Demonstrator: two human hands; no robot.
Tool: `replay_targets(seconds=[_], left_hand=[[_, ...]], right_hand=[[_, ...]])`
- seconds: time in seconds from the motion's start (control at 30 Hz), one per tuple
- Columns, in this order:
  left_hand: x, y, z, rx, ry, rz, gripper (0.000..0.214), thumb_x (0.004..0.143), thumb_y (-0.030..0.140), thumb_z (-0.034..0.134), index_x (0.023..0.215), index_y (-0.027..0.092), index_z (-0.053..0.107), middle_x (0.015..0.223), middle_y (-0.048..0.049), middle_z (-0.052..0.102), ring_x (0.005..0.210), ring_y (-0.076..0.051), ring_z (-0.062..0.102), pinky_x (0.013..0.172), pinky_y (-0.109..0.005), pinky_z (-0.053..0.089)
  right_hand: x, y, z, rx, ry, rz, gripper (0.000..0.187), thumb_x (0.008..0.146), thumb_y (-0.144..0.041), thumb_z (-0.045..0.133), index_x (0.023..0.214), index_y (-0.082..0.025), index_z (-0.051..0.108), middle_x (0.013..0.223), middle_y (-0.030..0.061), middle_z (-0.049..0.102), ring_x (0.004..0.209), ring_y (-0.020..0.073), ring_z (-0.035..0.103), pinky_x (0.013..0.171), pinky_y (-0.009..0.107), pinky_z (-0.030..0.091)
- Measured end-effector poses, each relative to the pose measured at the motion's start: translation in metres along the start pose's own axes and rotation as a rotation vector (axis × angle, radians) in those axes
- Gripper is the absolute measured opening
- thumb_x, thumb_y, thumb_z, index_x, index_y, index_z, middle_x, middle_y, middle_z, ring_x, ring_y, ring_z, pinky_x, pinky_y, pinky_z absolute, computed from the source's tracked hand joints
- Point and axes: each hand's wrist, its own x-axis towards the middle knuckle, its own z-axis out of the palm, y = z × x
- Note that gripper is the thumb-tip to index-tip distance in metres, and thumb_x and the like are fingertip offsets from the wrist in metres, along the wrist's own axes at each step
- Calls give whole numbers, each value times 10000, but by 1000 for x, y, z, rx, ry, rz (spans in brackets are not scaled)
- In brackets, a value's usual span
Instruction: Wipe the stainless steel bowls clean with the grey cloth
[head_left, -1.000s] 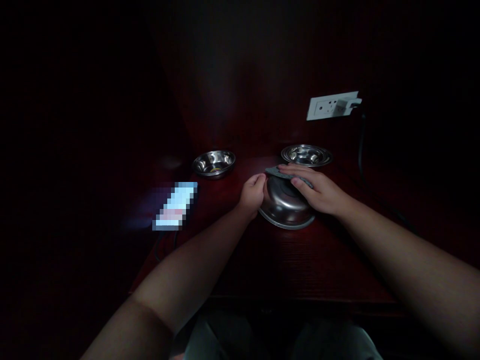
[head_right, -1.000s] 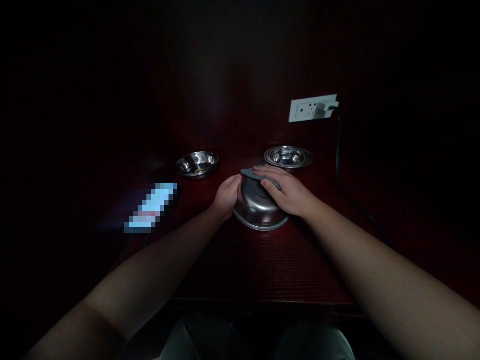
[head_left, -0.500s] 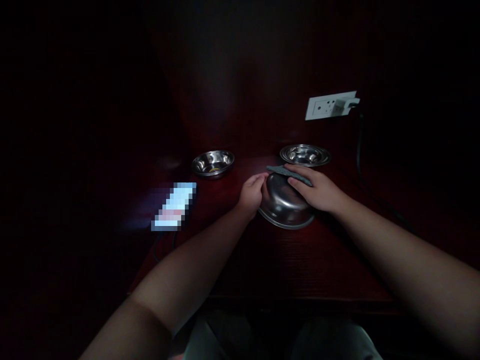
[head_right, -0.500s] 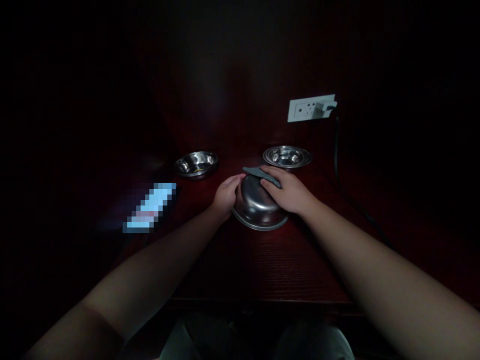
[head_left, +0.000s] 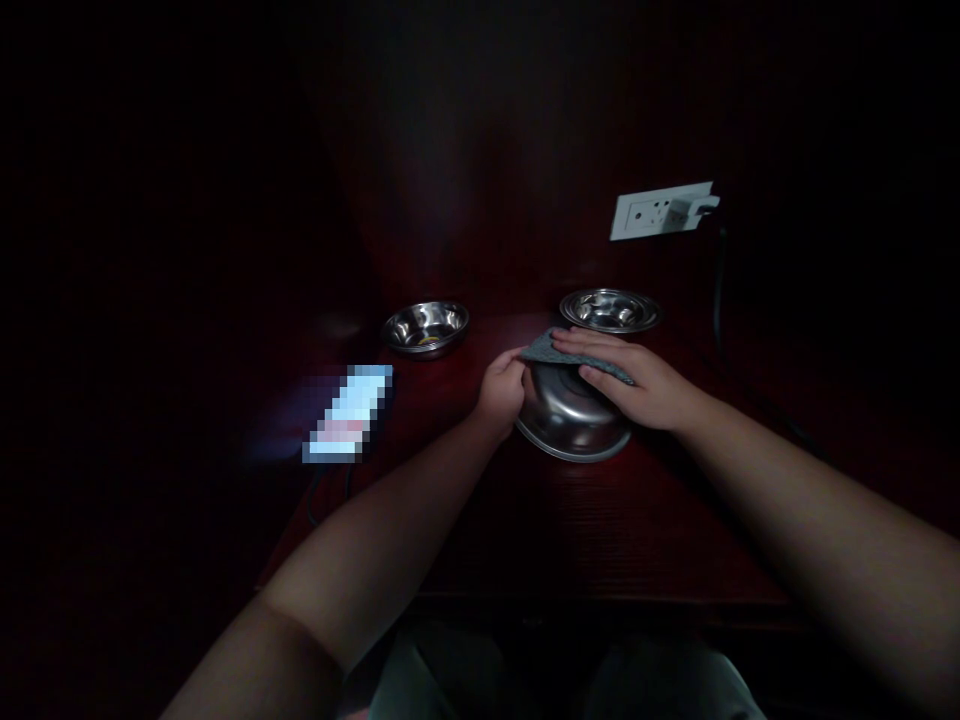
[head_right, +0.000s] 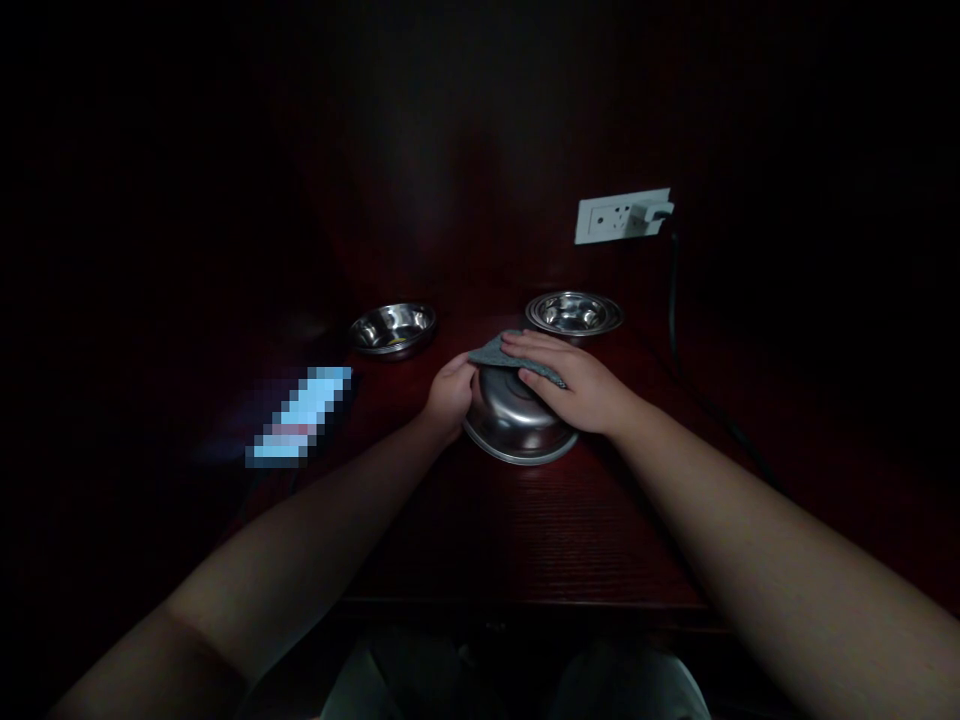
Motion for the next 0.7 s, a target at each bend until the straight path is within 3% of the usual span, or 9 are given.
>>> replay_targets(seconds=[0.17, 0.37, 0.7], left_hand=[[-2, 3, 2, -21, 7, -1, 186, 735, 96, 521, 819, 169, 670, 892, -40, 702, 906, -177, 619, 931, -347, 410], [1, 0, 0, -42, 12, -8, 153, 785, 133, 512, 846, 152, 652, 868, -40, 678, 814, -138, 607, 878, -308, 430], [6, 2, -4, -76, 136, -18, 198, 810, 130, 484, 948, 136, 627, 648, 1, 600, 596, -92, 536, 679, -243, 441]], right_hand=[[0, -2, -1, -5, -36, -45, 396, 864, -280, 499, 1257, -303, 542, 1355, -22, 500, 1313, 234, 375, 1117, 479, 249], [-2, -4, -4, -43, -56, -94, 347, 882, -271, 479, 1213, -286, 580, 1312, 0, 547, 1302, 231, 392, 1094, 490, 275], [-2, -7, -2, -21, -65, -140, 327, 894, -238, 460, 1187, -232, 604, 1224, 51, 615, 1231, 217, 485, 1066, 455, 345]])
